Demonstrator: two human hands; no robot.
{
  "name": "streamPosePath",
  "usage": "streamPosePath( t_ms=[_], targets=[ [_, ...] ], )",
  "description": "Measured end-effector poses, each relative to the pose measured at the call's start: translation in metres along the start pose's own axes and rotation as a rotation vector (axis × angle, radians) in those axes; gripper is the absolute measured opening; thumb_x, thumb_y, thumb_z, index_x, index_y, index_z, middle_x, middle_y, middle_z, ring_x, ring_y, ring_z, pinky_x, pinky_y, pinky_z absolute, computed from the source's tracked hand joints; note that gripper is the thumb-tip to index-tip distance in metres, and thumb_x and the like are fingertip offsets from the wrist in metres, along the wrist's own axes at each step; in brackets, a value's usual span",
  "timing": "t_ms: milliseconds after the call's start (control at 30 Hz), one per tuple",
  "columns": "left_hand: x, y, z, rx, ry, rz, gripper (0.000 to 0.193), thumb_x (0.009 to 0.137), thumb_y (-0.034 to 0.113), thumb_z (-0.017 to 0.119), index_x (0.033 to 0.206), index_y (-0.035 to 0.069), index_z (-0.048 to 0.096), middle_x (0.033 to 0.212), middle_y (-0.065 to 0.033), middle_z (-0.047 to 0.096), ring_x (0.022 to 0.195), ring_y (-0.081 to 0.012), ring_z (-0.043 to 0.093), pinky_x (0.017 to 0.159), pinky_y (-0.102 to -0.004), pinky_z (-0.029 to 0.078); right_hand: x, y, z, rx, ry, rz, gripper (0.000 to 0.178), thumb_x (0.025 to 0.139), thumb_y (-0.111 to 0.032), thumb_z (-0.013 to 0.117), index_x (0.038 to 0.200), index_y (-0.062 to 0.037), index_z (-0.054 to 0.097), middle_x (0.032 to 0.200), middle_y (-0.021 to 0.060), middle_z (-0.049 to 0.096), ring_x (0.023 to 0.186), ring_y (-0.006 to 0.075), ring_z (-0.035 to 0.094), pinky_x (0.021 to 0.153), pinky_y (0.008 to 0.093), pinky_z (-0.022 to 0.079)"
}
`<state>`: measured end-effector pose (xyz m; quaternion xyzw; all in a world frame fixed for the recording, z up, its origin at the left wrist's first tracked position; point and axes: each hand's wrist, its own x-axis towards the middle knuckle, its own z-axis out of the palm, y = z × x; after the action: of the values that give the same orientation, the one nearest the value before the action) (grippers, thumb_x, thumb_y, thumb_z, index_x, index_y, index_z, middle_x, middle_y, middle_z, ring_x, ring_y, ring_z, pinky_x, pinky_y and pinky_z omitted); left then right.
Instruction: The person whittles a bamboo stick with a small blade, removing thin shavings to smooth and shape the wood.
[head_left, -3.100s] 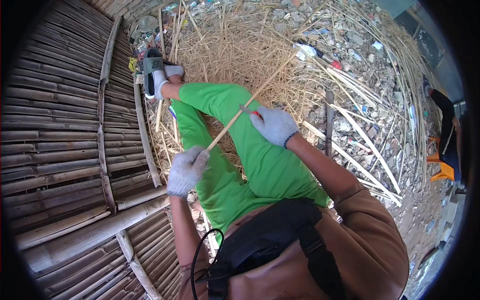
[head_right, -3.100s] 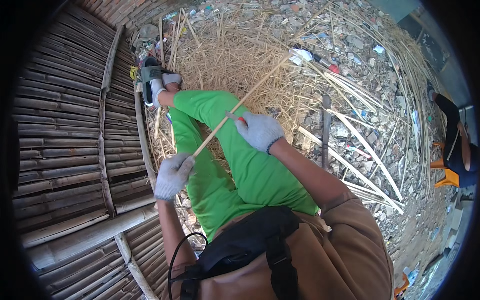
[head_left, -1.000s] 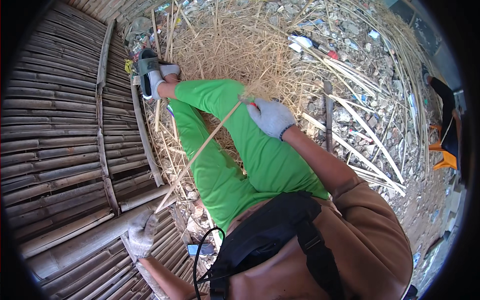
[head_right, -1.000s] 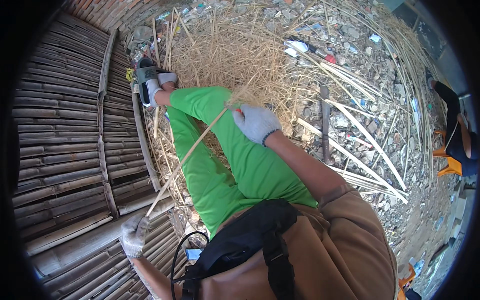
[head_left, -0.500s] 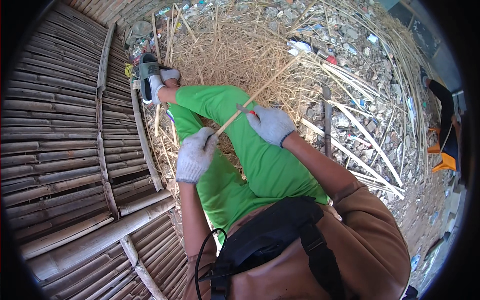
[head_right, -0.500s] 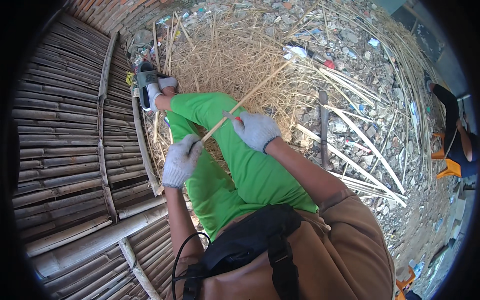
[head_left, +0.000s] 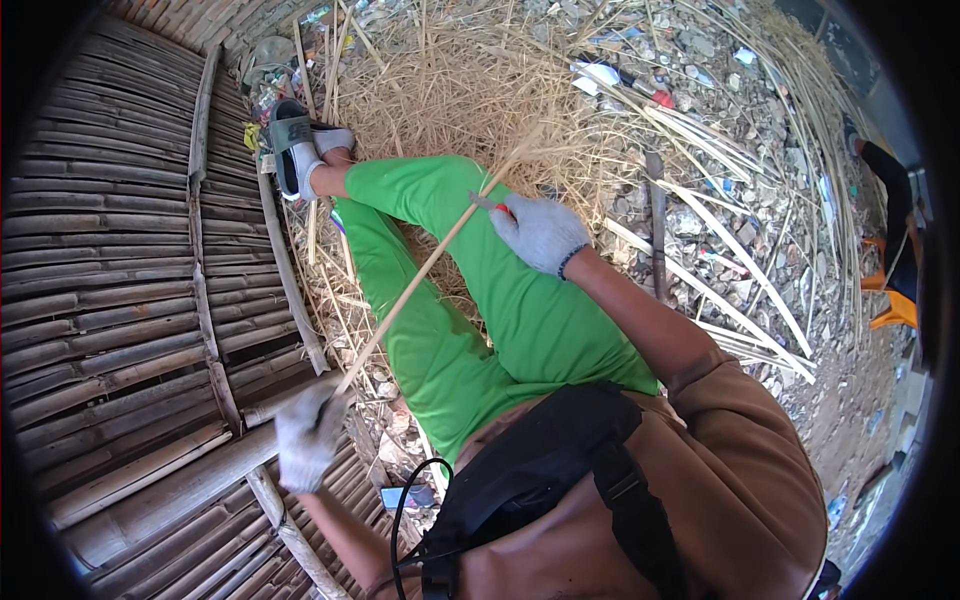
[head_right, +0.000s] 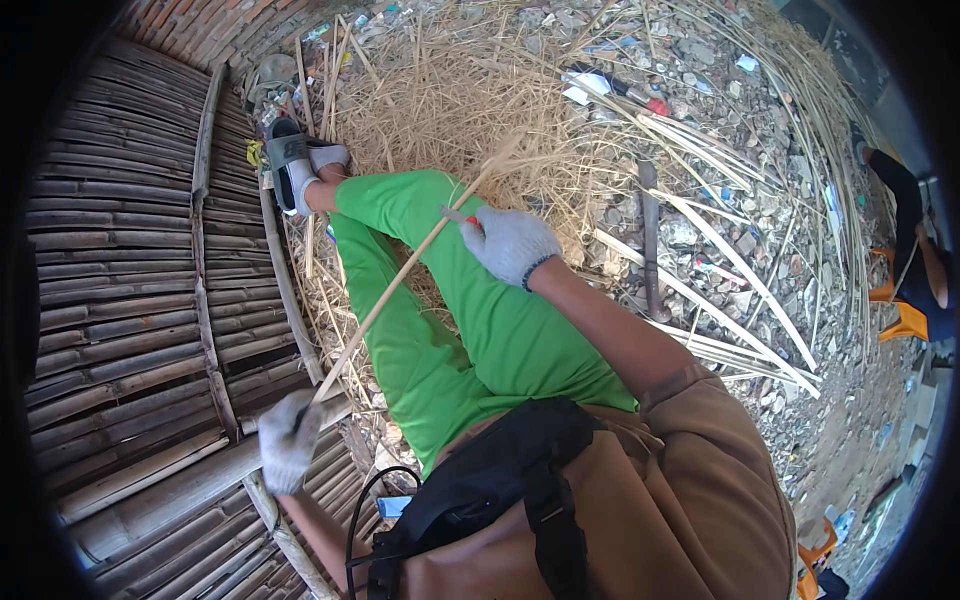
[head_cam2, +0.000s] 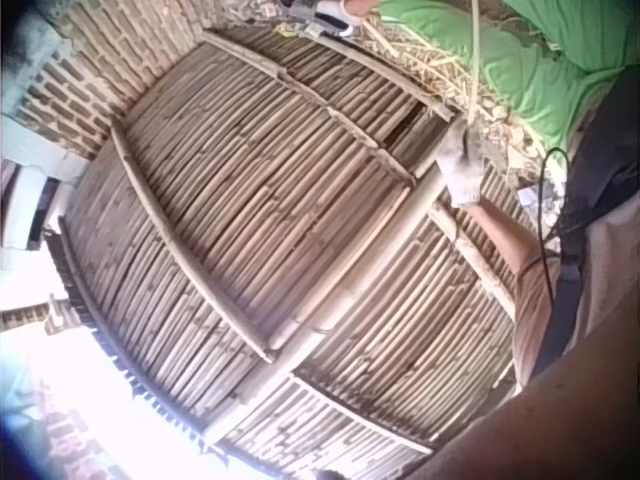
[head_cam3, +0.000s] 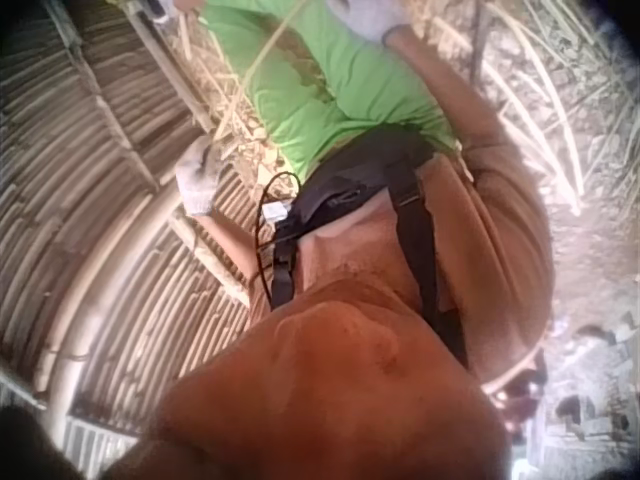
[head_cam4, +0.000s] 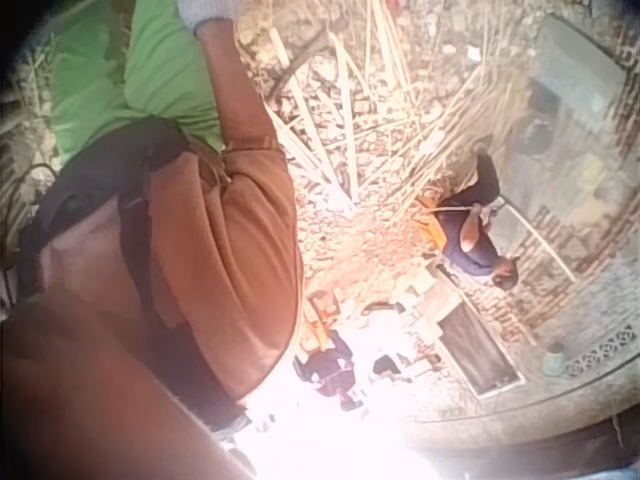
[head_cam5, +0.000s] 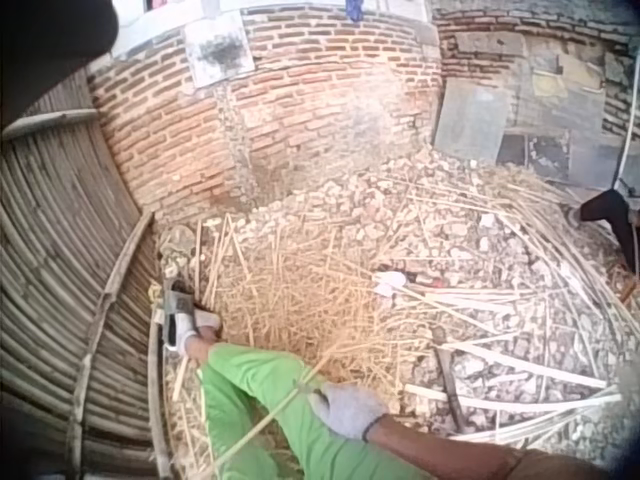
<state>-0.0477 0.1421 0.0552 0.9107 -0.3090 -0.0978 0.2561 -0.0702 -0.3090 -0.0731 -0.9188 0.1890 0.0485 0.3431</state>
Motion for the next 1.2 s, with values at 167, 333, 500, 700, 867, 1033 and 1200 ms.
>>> streamPosePath(
  t_ms=[167,333,500,700,867,1033,1200],
  targets=[
    [-0.093,-0.015,-0.068,-0.191,0.038,-0.429,0.014,0.1,0.013,0.084,0.095,0.0,0.082,0.065,-0.0004,0.066,0.054,-0.0071,0.056,0.05,-0.0275,0.043,-0.002,0.001,0.0,-0.02,0.017,0.017,0.053,0.112,-0.05,0.046,0.109,-0.0037,0.072,0.1,0.0261,0.078,0.094,0.047,0.076,0.087,0.0607,0.06],
    [-0.095,-0.033,-0.054,-0.043,0.001,-0.268,0.02,0.102,0.017,0.082,0.104,-0.003,0.081,0.078,-0.0022,0.072,0.055,-0.0058,0.059,0.049,-0.0252,0.047,0.006,0.002,0.01,-0.032,0.045,-0.029,0.054,0.112,-0.05,0.046,0.108,-0.0039,0.073,0.101,0.0265,0.078,0.095,0.047,0.076,0.088,0.0607,0.059],
    [-0.009,-0.019,0.008,-0.097,-0.054,-0.147,0.017,0.104,0.015,0.078,0.107,-0.001,0.081,0.075,-0.0019,0.069,0.06,-0.008,0.06,0.051,-0.0283,0.047,-0.004,-0.008,-0.003,-0.055,0.019,0.003,0.055,0.112,-0.051,0.046,0.105,-0.0034,0.073,0.099,0.0265,0.078,0.092,0.0464,0.077,0.085,0.0602,0.06],
    [0.117,0.031,0.09,-0.061,0.0,0.115,0.021,0.107,0.021,0.07,0.104,0.001,0.074,0.077,-0.0218,0.066,0.066,-0.0377,0.067,0.063,-0.0466,0.054,-0.003,-0.015,-0.001,-0.096,0.019,-0.016,0.055,0.112,-0.051,0.046,0.103,-0.003,0.072,0.095,0.0263,0.078,0.089,0.0455,0.077,0.083,0.0595,0.061],
    [0.157,0.037,0.109,0.031,0.0,0.256,0.022,0.107,0.024,0.07,0.109,0.003,0.075,0.083,-0.0242,0.07,0.075,-0.0434,0.071,0.069,-0.049,0.057,-0.003,-0.01,-0.002,-0.08,0.004,-0.009,0.056,0.113,-0.051,0.045,0.103,-0.0029,0.072,0.093,0.0265,0.078,0.089,0.0455,0.077,0.083,0.0602,0.061],
    [0.117,0.025,0.076,-0.071,-0.062,0.152,0.019,0.106,0.017,0.07,0.109,0.0,0.076,0.079,-0.0195,0.068,0.067,-0.0316,0.068,0.064,-0.0421,0.055,-0.004,-0.004,-0.001,-0.042,0.023,0.011,0.057,0.113,-0.052,0.044,0.106,-0.0026,0.073,0.095,0.0269,0.078,0.09,0.0464,0.077,0.084,0.061,0.06],
    [0.047,0.002,0.026,-0.083,-0.156,-0.02,0.018,0.108,0.014,0.066,0.099,0.001,0.074,0.068,-0.0082,0.058,0.057,-0.0156,0.058,0.053,-0.0343,0.047,-0.001,0.005,0.001,-0.013,0.012,0.029,0.056,0.112,-0.052,0.044,0.108,-0.0035,0.073,0.096,0.0271,0.078,0.09,0.047,0.077,0.085,0.061,0.06]
  ],
)
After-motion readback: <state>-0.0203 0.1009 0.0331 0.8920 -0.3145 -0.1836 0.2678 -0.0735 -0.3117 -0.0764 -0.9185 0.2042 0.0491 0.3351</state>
